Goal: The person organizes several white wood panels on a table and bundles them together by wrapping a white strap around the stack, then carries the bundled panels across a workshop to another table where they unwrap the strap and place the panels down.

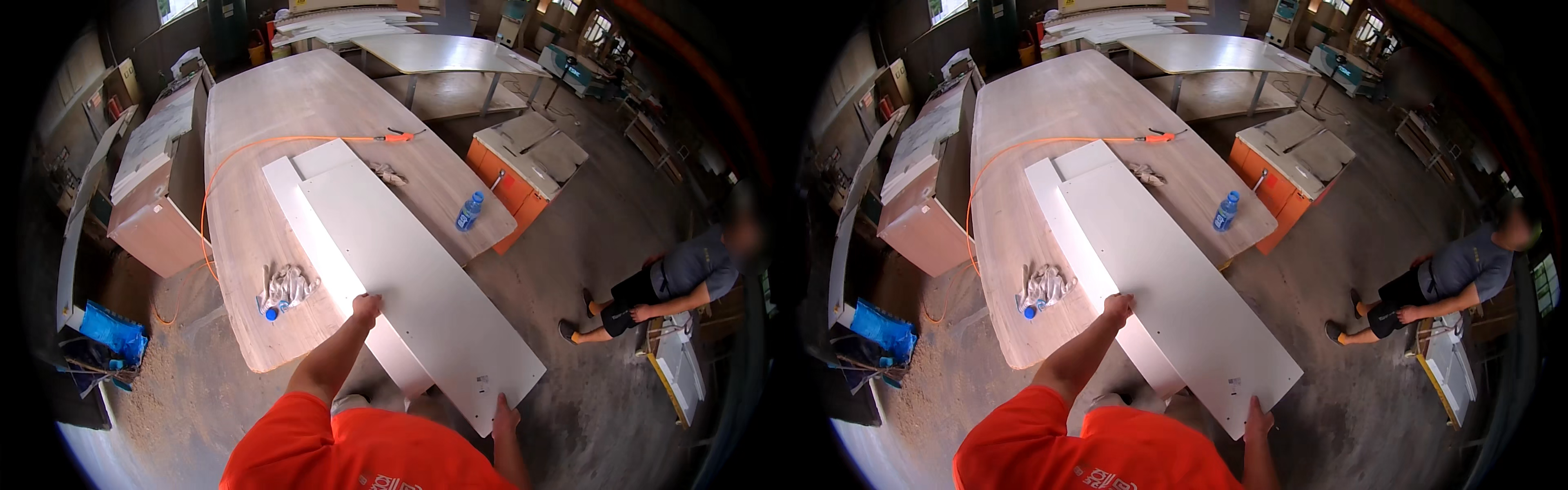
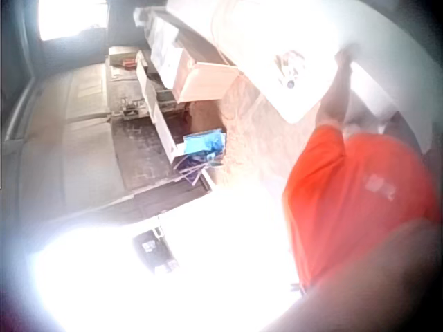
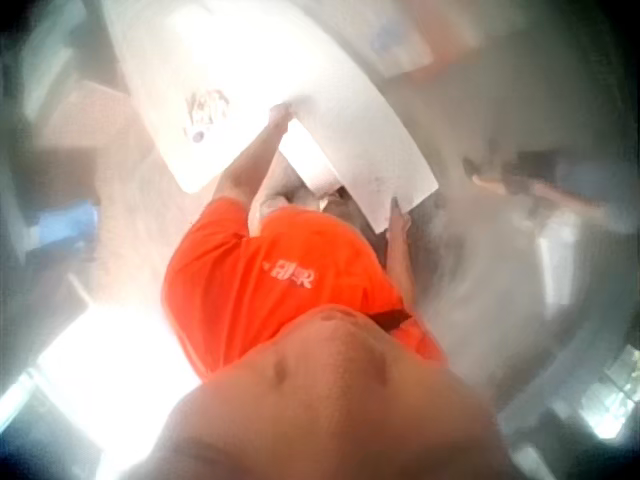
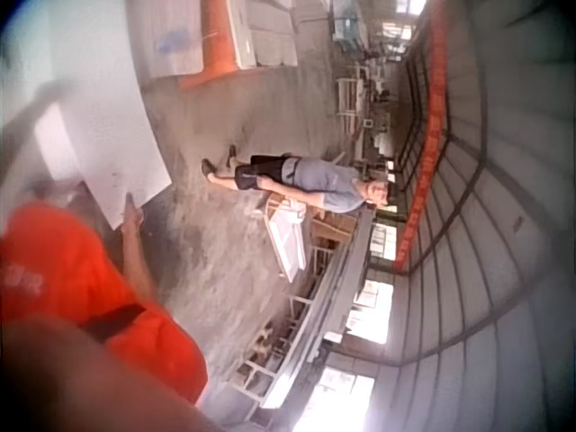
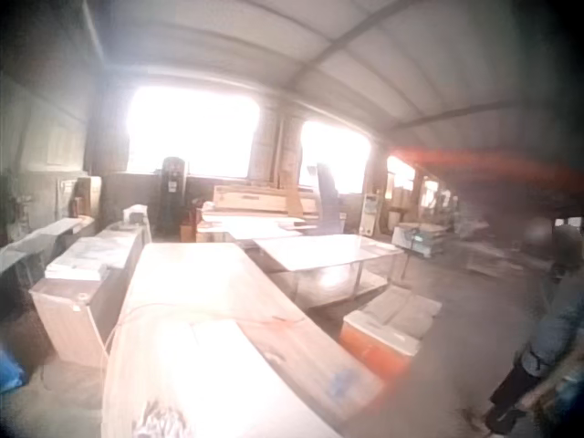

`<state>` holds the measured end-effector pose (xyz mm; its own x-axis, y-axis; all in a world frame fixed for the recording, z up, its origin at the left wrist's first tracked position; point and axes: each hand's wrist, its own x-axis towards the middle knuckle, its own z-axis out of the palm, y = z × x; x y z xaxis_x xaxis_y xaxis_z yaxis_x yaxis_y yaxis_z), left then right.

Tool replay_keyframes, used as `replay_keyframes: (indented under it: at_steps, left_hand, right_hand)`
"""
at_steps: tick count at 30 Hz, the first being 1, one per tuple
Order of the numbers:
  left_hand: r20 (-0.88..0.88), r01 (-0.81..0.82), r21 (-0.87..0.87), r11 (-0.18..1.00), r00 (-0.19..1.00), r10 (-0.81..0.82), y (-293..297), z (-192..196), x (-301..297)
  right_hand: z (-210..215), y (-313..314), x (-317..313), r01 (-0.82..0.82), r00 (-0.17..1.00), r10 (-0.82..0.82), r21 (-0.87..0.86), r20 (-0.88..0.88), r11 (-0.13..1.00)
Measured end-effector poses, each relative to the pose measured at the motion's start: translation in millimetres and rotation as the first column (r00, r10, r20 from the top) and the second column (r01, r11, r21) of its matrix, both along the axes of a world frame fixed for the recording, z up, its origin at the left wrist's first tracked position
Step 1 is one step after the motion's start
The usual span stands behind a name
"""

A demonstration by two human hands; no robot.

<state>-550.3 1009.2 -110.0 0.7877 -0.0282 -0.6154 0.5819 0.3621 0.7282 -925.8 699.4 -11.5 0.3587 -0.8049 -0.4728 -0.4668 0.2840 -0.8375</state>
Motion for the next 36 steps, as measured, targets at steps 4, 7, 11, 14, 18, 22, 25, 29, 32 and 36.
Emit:
replay_keyframes:
  at_steps: [4, 7, 11, 14, 18, 22, 25, 29, 32, 36]
  left_hand:
    - [0.117, -0.166, 0.682, 0.713, 0.986, 0.119, -9, 46, -26]
    - [0.039, -0.059, 0.931, 0.36, 0.997, 0.062, -23, 74, -64]
    - [-0.194, 0.176, 0.916, 0.361, 0.981, 0.015, -19, 58, -99]
    - [-0.092, 0.049, 0.818, 0.573, 0.995, 0.046, -1, 17, -124]
    - [0.081, -0.199, 0.464, 0.863, 0.98, 0.183, -32, 30, -128]
    - [0.189, -0.347, 0.413, 0.842, 0.937, 0.294, -27, 5, -138]
    - [0.148, -0.331, 0.358, 0.873, 0.943, 0.296, -36, 16, -129]
    - [0.195, -0.368, 0.367, 0.855, 0.929, 0.316, -28, 9, -138]
    - [0.108, -0.353, 0.263, 0.898, 0.936, 0.336, -34, 45, -131]
    - [0.124, -0.371, 0.325, 0.87, 0.929, 0.35, -27, 32, -137]
  right_hand:
    - [-18, -19, 75, -0.272, 0.961, 0.277, 0.187, -0.001, 0.944]
    - [-61, -31, 118, -0.345, 0.93, 0.365, 0.234, -0.05, 0.909]
    - [-55, -23, 162, -0.459, 0.85, 0.514, 0.32, -0.115, 0.829]
    - [-51, -37, 175, -0.651, 0.64, 0.737, 0.355, -0.219, 0.671]
    - [-68, -96, 190, -0.902, 0.362, 0.759, 0.001, -0.541, 0.432]
    - [-21, -103, 257, -0.821, 0.528, 0.609, -0.54, -0.592, 0.187]
    - [-39, -124, 288, -0.865, 0.472, 0.701, -0.433, -0.534, 0.252]
    - [-60, -111, 286, -0.906, 0.415, 0.673, -0.341, -0.612, 0.249]
    - [-56, -111, 284, -0.91, 0.41, 0.67, -0.322, -0.618, 0.26]
    - [-52, -114, 299, -0.95, 0.312, 0.826, -0.121, -0.469, 0.289]
